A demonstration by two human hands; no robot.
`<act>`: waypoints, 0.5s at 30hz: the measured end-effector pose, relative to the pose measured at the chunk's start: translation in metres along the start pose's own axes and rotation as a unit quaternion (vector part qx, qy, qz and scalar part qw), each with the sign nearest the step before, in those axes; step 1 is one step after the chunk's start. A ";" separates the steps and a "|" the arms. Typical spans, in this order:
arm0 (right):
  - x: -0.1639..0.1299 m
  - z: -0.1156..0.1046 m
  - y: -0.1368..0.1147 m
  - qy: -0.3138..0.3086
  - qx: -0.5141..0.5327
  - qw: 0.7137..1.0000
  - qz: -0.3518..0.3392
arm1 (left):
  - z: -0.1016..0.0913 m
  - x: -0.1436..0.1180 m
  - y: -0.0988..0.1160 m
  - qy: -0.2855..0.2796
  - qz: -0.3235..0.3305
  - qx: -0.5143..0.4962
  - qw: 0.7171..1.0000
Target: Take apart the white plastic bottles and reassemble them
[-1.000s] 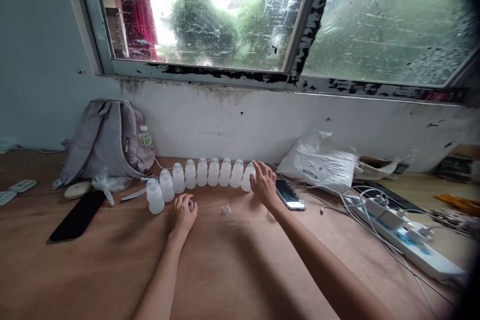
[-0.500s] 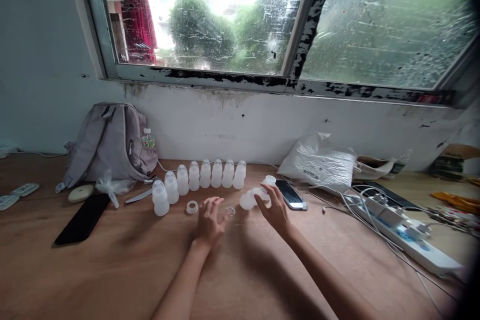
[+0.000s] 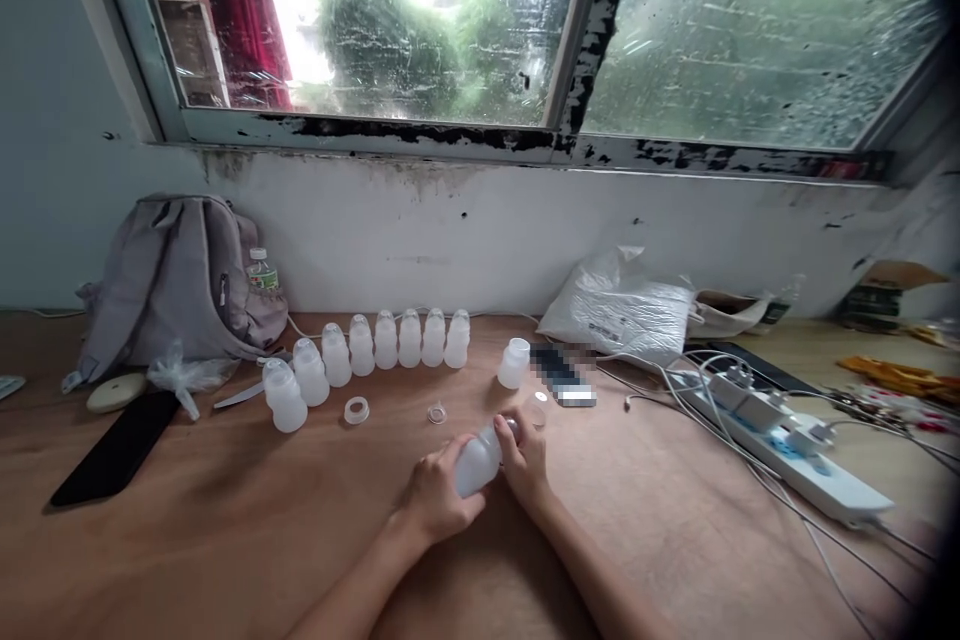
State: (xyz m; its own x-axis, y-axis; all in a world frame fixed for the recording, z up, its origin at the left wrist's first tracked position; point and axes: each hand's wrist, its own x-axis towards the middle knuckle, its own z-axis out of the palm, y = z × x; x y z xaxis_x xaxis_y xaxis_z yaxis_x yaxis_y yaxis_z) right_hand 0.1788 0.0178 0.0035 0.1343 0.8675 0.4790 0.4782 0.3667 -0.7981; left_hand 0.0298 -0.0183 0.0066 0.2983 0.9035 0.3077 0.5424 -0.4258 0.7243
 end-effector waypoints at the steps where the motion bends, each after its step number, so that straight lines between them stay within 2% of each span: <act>1: 0.000 -0.001 0.000 0.002 -0.002 1.000 -0.006 | -0.003 0.001 0.002 -0.015 -0.011 -0.028 0.999; 5: 0.000 -0.006 0.000 0.015 0.013 0.999 -0.029 | -0.011 0.007 0.008 -0.062 -0.040 -0.159 0.985; 7: -0.001 -0.008 -0.002 0.018 0.024 0.999 -0.037 | -0.012 0.009 0.008 -0.122 -0.078 -0.264 0.954; 8: -0.002 -0.008 -0.002 0.018 0.031 0.998 -0.041 | -0.013 0.010 0.007 -0.166 -0.105 -0.327 0.924; 11: -0.006 -0.005 -0.003 0.009 0.055 0.997 -0.051 | -0.018 0.010 -0.001 -0.278 -0.177 -0.483 0.811; 13: -0.006 -0.003 -0.003 0.010 0.060 0.997 -0.049 | -0.022 0.009 -0.009 -0.316 -0.203 -0.542 0.752; 15: -0.003 -0.004 -0.001 0.038 0.057 0.997 -0.030 | -0.026 0.007 -0.015 -0.349 -0.218 -0.579 0.703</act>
State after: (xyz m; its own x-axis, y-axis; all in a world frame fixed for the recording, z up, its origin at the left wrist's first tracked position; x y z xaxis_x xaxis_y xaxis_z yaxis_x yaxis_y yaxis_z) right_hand 0.1813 0.0136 0.0045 0.1768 0.8162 0.5500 0.3864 0.4564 -0.8015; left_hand 0.0029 -0.0044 0.0138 0.8341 0.5196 -0.1851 -0.1820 0.5761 0.7968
